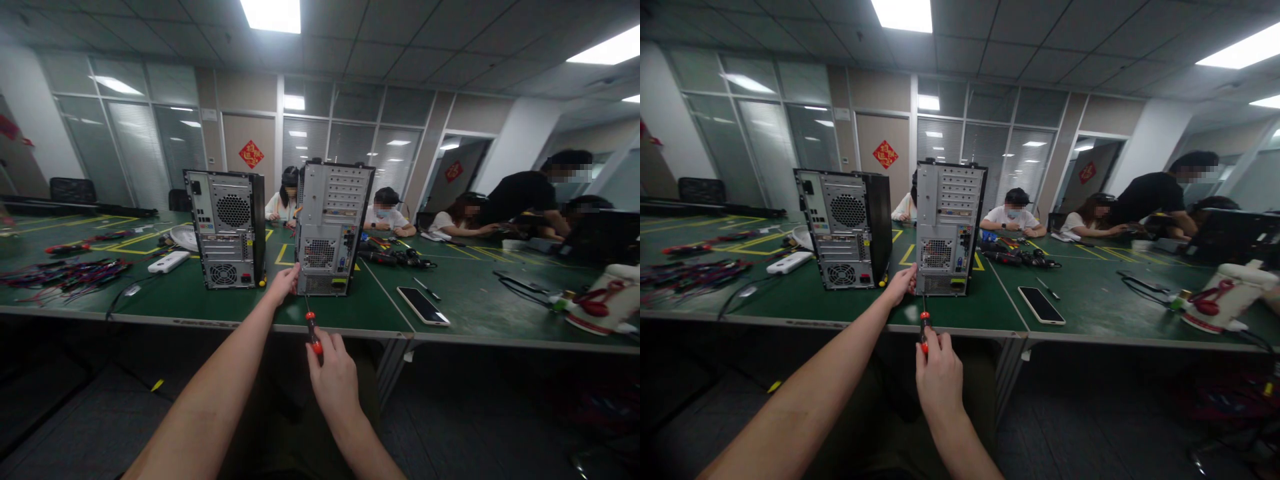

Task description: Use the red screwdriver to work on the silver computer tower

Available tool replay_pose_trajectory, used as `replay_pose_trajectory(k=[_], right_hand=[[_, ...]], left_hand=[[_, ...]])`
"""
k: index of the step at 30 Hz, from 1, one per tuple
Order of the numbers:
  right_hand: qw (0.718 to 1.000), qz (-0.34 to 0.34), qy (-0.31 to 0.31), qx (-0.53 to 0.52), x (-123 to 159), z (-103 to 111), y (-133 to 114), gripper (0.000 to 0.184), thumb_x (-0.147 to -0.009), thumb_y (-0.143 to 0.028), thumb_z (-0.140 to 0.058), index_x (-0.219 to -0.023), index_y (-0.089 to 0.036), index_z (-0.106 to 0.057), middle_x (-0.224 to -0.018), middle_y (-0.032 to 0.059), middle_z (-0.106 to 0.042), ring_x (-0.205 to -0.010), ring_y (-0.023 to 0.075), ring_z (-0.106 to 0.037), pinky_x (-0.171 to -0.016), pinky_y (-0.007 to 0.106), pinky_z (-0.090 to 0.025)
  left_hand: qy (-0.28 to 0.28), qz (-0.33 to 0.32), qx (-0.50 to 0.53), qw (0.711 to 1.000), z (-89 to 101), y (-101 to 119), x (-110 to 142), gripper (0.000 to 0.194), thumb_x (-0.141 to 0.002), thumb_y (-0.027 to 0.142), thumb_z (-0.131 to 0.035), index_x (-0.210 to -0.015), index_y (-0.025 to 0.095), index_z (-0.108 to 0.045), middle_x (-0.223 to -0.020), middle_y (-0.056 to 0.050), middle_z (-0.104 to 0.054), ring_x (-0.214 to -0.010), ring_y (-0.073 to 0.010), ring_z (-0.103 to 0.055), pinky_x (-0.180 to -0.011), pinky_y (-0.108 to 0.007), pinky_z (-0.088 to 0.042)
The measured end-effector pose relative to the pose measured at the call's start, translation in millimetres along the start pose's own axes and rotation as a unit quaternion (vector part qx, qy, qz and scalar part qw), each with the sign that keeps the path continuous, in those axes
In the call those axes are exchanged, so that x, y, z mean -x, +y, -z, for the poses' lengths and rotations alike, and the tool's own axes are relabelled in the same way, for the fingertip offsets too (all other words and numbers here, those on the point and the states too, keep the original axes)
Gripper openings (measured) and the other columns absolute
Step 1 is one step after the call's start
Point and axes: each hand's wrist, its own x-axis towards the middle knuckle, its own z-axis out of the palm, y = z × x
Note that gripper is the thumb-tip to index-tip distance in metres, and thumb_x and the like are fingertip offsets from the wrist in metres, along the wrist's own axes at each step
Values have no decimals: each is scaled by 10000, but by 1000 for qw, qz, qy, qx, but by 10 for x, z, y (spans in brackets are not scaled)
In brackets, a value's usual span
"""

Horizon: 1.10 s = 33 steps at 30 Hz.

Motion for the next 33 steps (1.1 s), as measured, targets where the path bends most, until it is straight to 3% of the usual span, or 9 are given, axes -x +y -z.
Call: replay_pose_trajectory(k=[3, 8, 11, 14, 19, 25, 33], right_hand=[[998, -34, -18, -43, -24, 7, -10, 215, -1032, -298, -584, -1188, -177, -668, -1035, 92, -746, -834, 213, -757, -696, 271, -529], [989, -97, -59, -91, -53, -4, 7, 211, -1070, -369, -512, -1060, -195, -630, -821, 52, -768, -697, 223, -763, -588, 258, -441], [993, -78, -54, -75, -48, -5, 16, 198, -1060, -359, -528, -1039, -197, -640, -807, 44, -746, -683, 208, -743, -597, 252, -432], [998, -39, -41, -21, -34, 9, 20, 193, -1035, -313, -575, -1137, -189, -683, -871, 48, -722, -711, 190, -722, -622, 249, -445], [998, 0, -16, 68, -15, 36, 32, 321, -1010, -236, -600, -1313, -227, -706, -957, 61, -676, -733, 169, -688, -602, 247, -444], [997, 20, 3, 80, -10, 23, 45, 425, -969, -96, -532, -1302, -265, -737, -1028, 76, -621, -784, 168, -671, -646, 252, -479], [999, -12, -28, 11, -15, 14, -2, 275, -1014, -269, -599, -1270, -214, -681, -1033, 59, -687, -726, 158, -710, -637, 255, -504]], left_hand=[[-1, -3, -5, 1000, 3, -7, -2, 708, -697, 906, -651, -696, 211, -515, -544, 54, -466, -426, -88, -451, -427, -231, -424], [0, -4, -6, 1000, -4, 10, 12, 713, -692, 908, -656, -683, 210, -509, -540, 48, -473, -428, -88, -454, -427, -227, -423], [7, -3, -6, 1000, -15, 25, 17, 731, -668, 926, -653, -664, 212, -498, -527, 56, -447, -416, -81, -427, -417, -225, -412], [5, -2, -1, 1000, -19, 33, 21, 727, -671, 921, -658, -663, 214, -491, -522, 64, -430, -411, -77, -419, -413, -222, -404], [6, 4, -1, 1000, -12, 24, 16, 693, -714, 885, -663, -675, 212, -502, -523, 65, -432, -410, -85, -441, -416, -225, -406], [6, 1, -8, 1000, -9, 17, 12, 689, -727, 883, -653, -675, 211, -506, -527, 59, -451, -410, -84, -445, -420, -223, -410], [7, -1, -6, 1000, -4, 8, 8, 704, -701, 899, -656, -684, 210, -513, -531, 59, -459, -414, -83, -446, -425, -225, -421]])
